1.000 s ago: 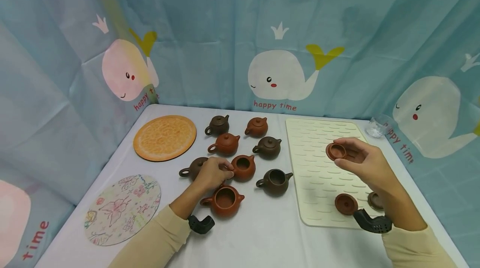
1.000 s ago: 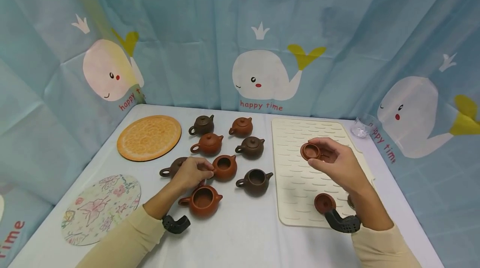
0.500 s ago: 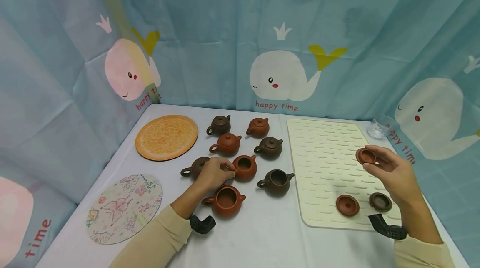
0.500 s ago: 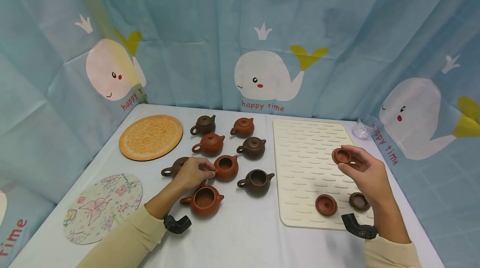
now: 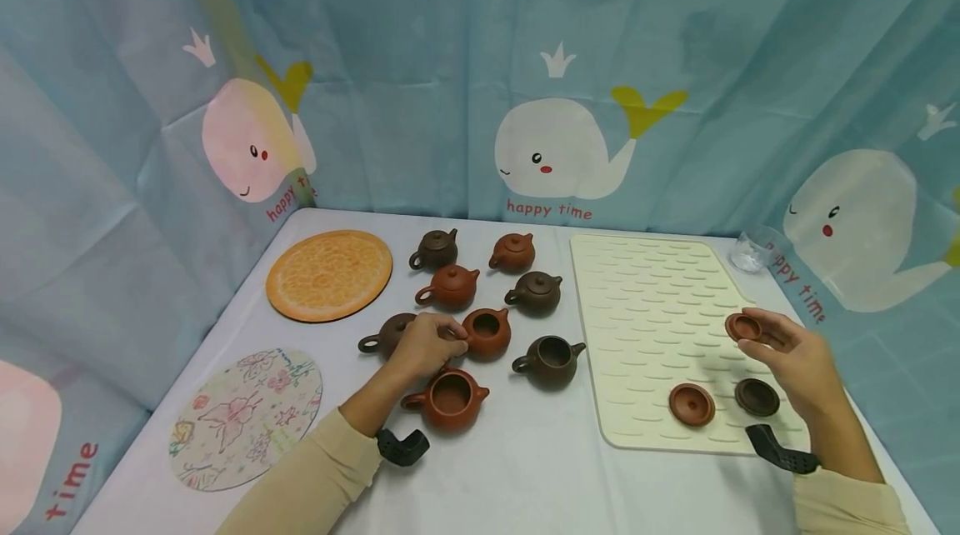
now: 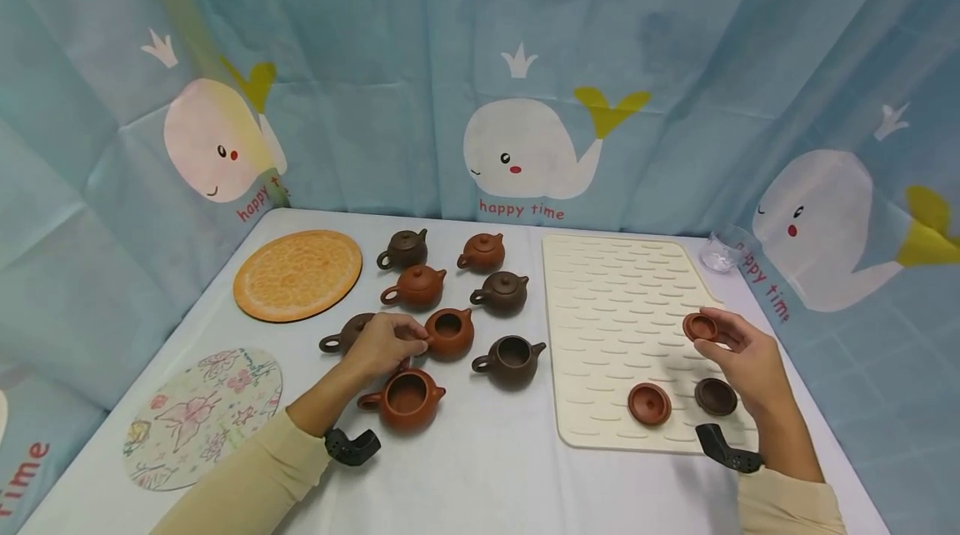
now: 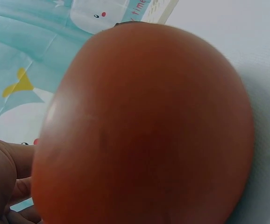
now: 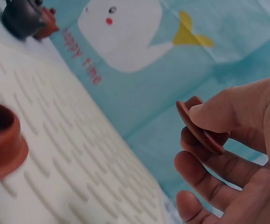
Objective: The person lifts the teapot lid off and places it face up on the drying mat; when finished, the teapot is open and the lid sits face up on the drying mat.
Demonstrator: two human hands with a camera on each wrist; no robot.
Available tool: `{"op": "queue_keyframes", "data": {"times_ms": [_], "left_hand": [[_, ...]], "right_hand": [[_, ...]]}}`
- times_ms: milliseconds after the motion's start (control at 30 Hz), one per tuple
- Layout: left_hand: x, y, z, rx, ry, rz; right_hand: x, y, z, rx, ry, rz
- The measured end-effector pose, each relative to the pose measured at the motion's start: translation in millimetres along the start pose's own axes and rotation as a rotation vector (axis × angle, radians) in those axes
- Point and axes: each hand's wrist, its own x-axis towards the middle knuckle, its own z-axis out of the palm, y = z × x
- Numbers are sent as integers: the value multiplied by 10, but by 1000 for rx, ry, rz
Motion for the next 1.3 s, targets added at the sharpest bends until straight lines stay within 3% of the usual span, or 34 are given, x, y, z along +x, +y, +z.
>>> {"op": "queue_keyframes", "data": {"times_ms": [200, 533, 833, 1300], "left_hand": [[-5, 1, -2, 1, -1, 2], [-3, -10, 1, -1, 0, 3], [-8, -14, 11, 4, 11, 10], [-18, -1, 4, -6, 9, 15]], "right_hand": [[-27, 153, -79, -23, 7, 51], [-53, 327, -132, -200, 35, 139], [-85, 415, -179, -292, 1, 185], [-74, 457, -176, -558, -16, 240]]}}
